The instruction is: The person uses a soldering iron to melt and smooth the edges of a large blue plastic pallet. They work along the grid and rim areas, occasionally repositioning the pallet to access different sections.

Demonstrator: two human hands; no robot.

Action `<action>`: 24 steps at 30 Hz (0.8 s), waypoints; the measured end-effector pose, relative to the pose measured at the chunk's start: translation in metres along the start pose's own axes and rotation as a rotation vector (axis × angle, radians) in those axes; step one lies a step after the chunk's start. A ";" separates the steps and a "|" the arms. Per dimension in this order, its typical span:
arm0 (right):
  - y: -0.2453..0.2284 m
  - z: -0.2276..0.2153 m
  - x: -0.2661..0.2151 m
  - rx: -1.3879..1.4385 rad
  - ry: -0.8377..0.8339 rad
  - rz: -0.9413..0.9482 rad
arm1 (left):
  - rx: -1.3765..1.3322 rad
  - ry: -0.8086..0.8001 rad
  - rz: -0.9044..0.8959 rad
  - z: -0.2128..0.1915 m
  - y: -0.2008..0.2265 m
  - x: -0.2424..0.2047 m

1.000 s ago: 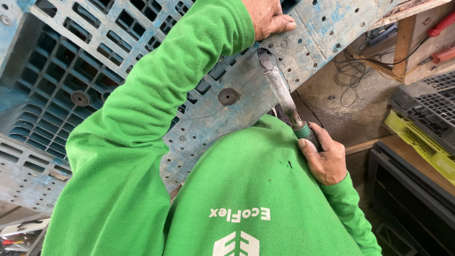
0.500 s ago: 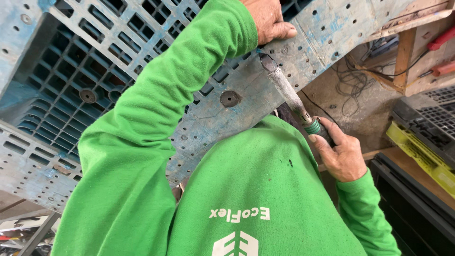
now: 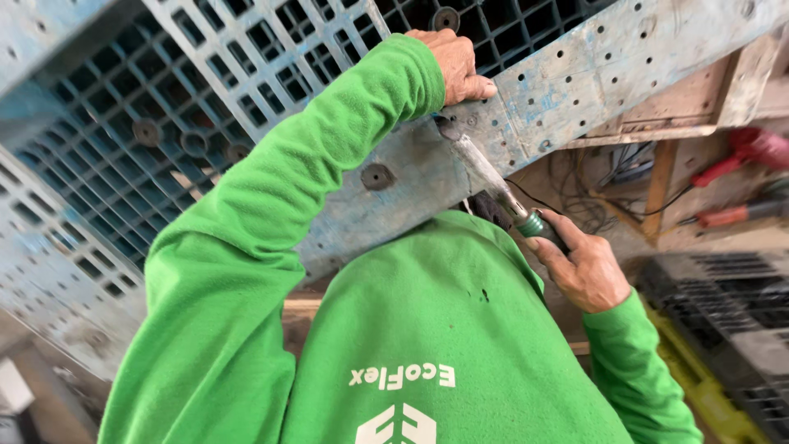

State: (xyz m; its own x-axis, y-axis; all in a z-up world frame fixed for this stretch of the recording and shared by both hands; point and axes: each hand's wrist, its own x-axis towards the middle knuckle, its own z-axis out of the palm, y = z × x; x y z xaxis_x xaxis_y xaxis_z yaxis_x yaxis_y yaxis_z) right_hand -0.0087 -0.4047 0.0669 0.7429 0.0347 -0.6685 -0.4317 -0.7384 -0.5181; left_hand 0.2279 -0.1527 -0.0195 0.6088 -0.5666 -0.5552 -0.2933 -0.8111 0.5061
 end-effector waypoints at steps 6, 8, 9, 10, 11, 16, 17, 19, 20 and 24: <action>0.015 -0.018 0.018 -0.044 -0.045 -0.234 | 0.150 0.092 -0.129 0.012 0.010 -0.022; 0.021 -0.024 0.023 -0.057 -0.077 -0.223 | 0.197 0.134 -0.121 0.017 0.007 -0.030; 0.024 -0.026 0.025 -0.052 -0.084 -0.276 | 0.224 0.153 -0.117 0.021 0.003 -0.035; 0.027 -0.028 0.027 -0.047 -0.091 -0.329 | 0.144 0.233 -0.072 0.025 -0.002 -0.039; 0.030 -0.032 0.031 -0.040 -0.096 -0.377 | 0.064 0.310 -0.022 0.029 -0.006 -0.041; 0.036 -0.042 0.041 -0.099 -0.108 -0.395 | -0.084 0.522 0.028 0.056 -0.021 -0.026; 0.036 -0.043 0.041 -0.104 -0.104 -0.415 | -0.102 0.503 -0.029 0.061 -0.024 -0.021; 0.033 -0.044 0.040 -0.111 -0.107 -0.398 | -0.125 0.507 -0.089 0.068 -0.028 -0.014; 0.031 -0.045 0.039 -0.115 -0.108 -0.390 | -0.131 0.530 -0.091 0.071 -0.030 -0.013; 0.027 -0.042 0.033 -0.127 -0.097 -0.349 | -0.077 0.582 -0.034 0.075 -0.034 -0.015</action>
State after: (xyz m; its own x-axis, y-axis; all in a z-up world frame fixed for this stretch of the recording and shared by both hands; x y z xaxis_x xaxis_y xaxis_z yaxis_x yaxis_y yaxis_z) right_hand 0.0253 -0.4520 0.0531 0.7796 0.3574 -0.5142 -0.0906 -0.7481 -0.6573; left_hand 0.1735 -0.1273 -0.0780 0.9278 -0.3500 -0.1292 -0.2257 -0.8023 0.5527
